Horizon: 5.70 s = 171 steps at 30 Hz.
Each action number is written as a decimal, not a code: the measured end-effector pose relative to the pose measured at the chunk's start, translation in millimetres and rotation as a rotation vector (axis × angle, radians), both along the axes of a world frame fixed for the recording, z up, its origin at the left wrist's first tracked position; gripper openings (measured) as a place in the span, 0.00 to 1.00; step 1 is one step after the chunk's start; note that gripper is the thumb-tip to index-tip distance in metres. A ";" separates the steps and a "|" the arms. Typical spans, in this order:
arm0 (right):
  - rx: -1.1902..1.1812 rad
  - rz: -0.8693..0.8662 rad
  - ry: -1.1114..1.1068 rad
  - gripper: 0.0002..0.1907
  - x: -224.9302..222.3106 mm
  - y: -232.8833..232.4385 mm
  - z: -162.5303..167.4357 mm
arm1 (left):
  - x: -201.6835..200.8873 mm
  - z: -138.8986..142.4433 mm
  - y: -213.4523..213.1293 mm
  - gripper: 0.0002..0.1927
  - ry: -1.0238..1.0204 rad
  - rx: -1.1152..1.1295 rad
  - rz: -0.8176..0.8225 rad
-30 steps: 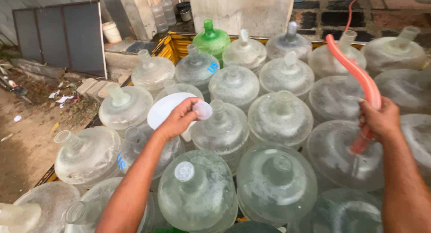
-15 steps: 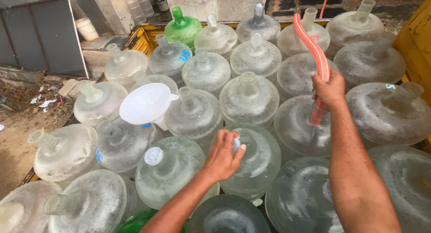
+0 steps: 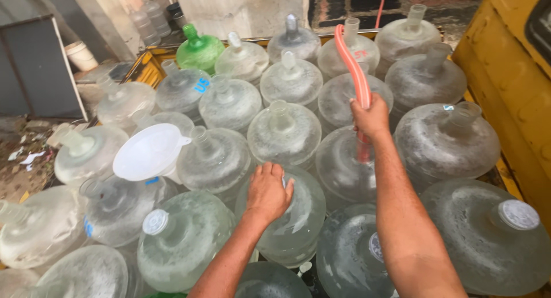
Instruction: The person stands in the bed of a yellow auto-rickshaw loaded with large empty water jars and holds an orange hose, filling the jars with water one at a time and moving the hose between jar openings. A white funnel rests among the jars.
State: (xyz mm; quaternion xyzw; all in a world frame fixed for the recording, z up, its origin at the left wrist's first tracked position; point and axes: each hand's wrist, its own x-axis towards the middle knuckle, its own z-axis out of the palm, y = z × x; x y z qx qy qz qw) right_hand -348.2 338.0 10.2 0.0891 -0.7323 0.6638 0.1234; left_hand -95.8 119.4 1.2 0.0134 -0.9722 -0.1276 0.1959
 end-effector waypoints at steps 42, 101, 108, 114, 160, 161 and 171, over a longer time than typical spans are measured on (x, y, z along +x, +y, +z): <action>-0.387 0.103 0.099 0.06 -75.2 5.4 75.6 | -236.5 -35.5 128.7 0.21 -0.077 0.827 -0.647; -0.300 0.222 -0.307 0.09 -19.9 12.6 34.3 | -250.4 -50.9 138.0 0.10 -0.222 1.035 -0.701; -0.288 0.032 -0.180 0.09 -28.7 2.7 21.3 | -237.3 -33.1 135.8 0.12 -0.365 1.046 -0.585; -0.288 0.017 -0.175 0.08 -27.0 2.7 23.7 | -234.5 -29.0 134.7 0.11 -0.358 1.046 -0.602; -0.233 -0.018 -0.182 0.09 -22.2 -3.5 23.4 | -224.7 -18.9 130.5 0.14 -0.414 1.032 -0.558; -0.236 -0.016 -0.181 0.09 -22.2 -3.6 22.6 | -224.2 -18.9 130.4 0.14 -0.417 1.039 -0.555; -0.241 -0.010 -0.172 0.09 -22.5 -3.0 23.1 | -224.7 -20.5 130.9 0.13 -0.402 1.059 -0.571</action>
